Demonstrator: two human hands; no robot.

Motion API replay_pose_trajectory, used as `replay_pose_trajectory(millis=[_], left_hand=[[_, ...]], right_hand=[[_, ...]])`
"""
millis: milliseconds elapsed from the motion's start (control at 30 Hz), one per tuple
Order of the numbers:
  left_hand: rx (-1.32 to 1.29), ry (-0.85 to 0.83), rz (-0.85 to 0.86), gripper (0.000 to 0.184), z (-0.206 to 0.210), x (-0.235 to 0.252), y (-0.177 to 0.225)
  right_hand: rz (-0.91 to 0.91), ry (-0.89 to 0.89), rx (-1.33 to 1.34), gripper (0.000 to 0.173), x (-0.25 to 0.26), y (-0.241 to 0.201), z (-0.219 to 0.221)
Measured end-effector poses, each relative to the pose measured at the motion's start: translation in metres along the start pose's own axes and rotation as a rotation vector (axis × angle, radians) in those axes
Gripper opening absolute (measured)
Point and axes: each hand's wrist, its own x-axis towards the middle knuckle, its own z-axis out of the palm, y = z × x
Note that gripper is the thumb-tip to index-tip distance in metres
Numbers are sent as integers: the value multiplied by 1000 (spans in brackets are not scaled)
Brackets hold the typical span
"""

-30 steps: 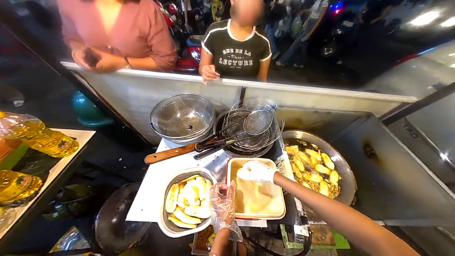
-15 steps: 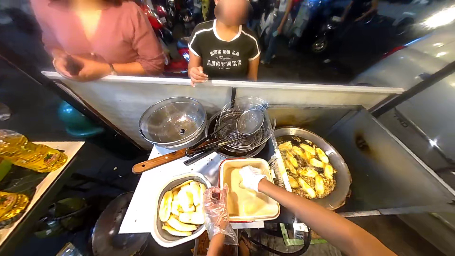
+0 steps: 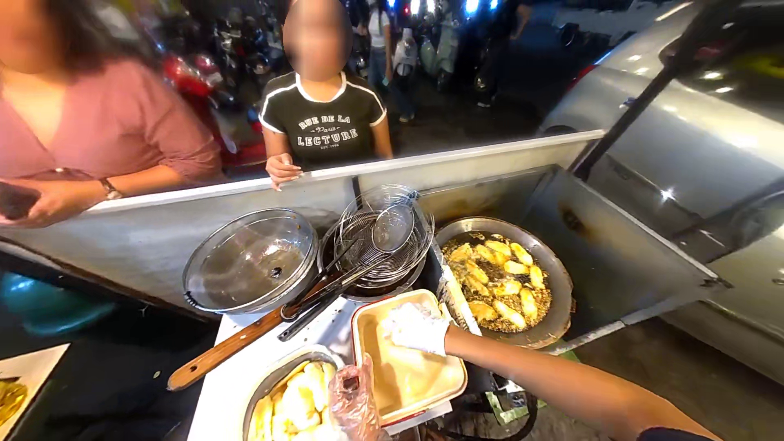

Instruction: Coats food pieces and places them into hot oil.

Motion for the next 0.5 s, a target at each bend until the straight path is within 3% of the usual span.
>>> replay_pose_trajectory(millis=[133, 300, 433, 500], left_hand=[[0, -25, -14, 27, -1, -1, -1], [28, -50, -23, 30, -3, 1, -3], [46, -59, -45, 28, -5, 2, -5], [40, -64, -60, 30, -4, 3, -4]], right_hand=[[-66, 111, 117, 39, -21, 3, 12], [-14, -77, 166, 40, -30, -4, 10], [-112, 163, 178, 40, -26, 11, 20], [-130, 170, 197, 40, -30, 8, 17]])
